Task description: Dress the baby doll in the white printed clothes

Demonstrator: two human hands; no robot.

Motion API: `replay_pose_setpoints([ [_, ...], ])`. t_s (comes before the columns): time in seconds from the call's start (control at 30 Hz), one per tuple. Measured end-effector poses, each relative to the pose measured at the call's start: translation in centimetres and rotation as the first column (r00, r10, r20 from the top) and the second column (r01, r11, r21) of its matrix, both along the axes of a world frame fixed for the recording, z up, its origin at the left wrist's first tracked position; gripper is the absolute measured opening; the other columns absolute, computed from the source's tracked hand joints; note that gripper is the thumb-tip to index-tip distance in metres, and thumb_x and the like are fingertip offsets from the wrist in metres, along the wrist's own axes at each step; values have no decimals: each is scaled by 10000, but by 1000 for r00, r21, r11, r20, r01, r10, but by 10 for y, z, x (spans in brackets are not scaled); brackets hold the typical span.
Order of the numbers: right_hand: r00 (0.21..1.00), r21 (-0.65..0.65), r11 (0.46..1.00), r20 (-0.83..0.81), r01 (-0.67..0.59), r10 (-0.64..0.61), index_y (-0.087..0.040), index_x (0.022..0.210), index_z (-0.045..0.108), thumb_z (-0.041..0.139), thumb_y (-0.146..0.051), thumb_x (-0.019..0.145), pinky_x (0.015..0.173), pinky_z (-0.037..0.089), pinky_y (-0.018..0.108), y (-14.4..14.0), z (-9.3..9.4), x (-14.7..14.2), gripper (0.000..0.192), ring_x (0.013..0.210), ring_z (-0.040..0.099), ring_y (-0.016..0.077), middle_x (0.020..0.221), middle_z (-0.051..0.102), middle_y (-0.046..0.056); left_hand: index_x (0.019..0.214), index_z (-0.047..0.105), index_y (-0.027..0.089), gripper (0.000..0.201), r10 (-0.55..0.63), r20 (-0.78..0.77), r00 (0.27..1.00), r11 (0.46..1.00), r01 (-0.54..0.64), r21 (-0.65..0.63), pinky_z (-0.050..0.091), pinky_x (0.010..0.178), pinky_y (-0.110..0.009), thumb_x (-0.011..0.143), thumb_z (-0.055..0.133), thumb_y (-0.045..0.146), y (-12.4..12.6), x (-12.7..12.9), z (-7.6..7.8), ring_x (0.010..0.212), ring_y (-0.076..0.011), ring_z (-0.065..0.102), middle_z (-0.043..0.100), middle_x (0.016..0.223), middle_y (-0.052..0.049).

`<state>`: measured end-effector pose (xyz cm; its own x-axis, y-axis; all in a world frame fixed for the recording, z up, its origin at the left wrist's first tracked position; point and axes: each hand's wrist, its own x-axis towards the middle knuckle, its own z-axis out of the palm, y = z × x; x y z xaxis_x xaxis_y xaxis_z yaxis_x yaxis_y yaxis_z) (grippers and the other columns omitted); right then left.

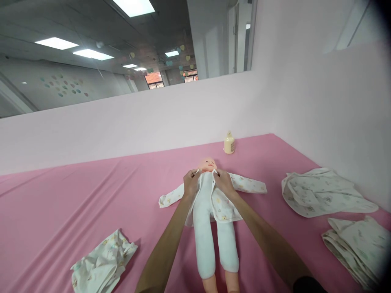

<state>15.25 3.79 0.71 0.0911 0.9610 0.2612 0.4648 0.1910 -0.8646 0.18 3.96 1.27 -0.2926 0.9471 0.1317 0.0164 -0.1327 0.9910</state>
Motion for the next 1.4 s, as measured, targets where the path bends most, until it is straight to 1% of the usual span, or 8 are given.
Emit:
replay_pose_setpoints([
  [0.13,1000,-1,1000,-4,0,0,-203,600,395,415,-245,838,555,206,255,0,0,0,242,593,393,134,581,425,-37,884,679,129,385,-32,-16,999,999,32,-8,363,561,-218,715,726,472,1,-1,-4,572,-79,438,573,665,21],
  [0.27,1000,-6,1000,-10,3,-3,-206,596,383,417,-233,828,554,204,254,0,1,0,236,580,373,132,574,418,-40,935,680,124,352,-61,-67,996,998,62,19,412,619,-223,754,682,425,-1,-2,-6,634,-94,504,637,755,-11],
  [0.43,999,-21,1000,-32,-5,4,-208,602,388,410,-226,829,553,211,248,-1,2,-1,229,575,371,126,568,413,-45,975,678,121,303,-84,-221,972,996,90,16,442,663,-245,802,619,363,-6,-2,-3,690,-124,570,690,838,-51],
  [0.63,998,-7,999,-44,-49,49,-207,589,330,397,-234,836,550,207,252,-2,2,-1,257,571,358,121,566,376,-47,822,683,169,207,-13,-619,785,994,76,75,405,717,-276,860,512,279,-18,15,17,771,-170,597,704,831,-53],
  [0.73,996,-4,997,-41,-82,82,-209,593,306,391,-225,827,548,206,254,0,0,-1,249,567,349,120,564,357,-48,695,645,178,238,22,-712,702,995,55,86,360,675,-281,859,481,229,-21,26,22,734,-175,573,683,771,-59],
  [0.87,985,7,986,-40,-166,166,-212,618,313,384,-241,832,551,234,243,1,-1,-2,227,583,372,121,579,378,-48,697,633,177,280,32,-768,640,988,95,120,338,670,-278,894,437,208,-18,30,18,751,-181,570,683,794,-68],
  [1.07,965,22,965,-15,-263,263,-210,637,360,361,-255,850,575,286,236,2,3,-4,218,628,428,129,613,434,-38,787,663,175,282,44,-767,641,988,86,128,360,729,-296,924,418,189,-16,29,8,821,-207,569,692,861,-78],
  [1.4,956,62,959,115,-277,269,-213,683,387,347,-171,870,656,346,267,0,2,-8,196,698,480,152,721,523,-3,813,687,175,283,32,-746,665,988,93,126,380,746,-307,911,421,167,-16,29,4,831,-216,581,708,882,-82],
])
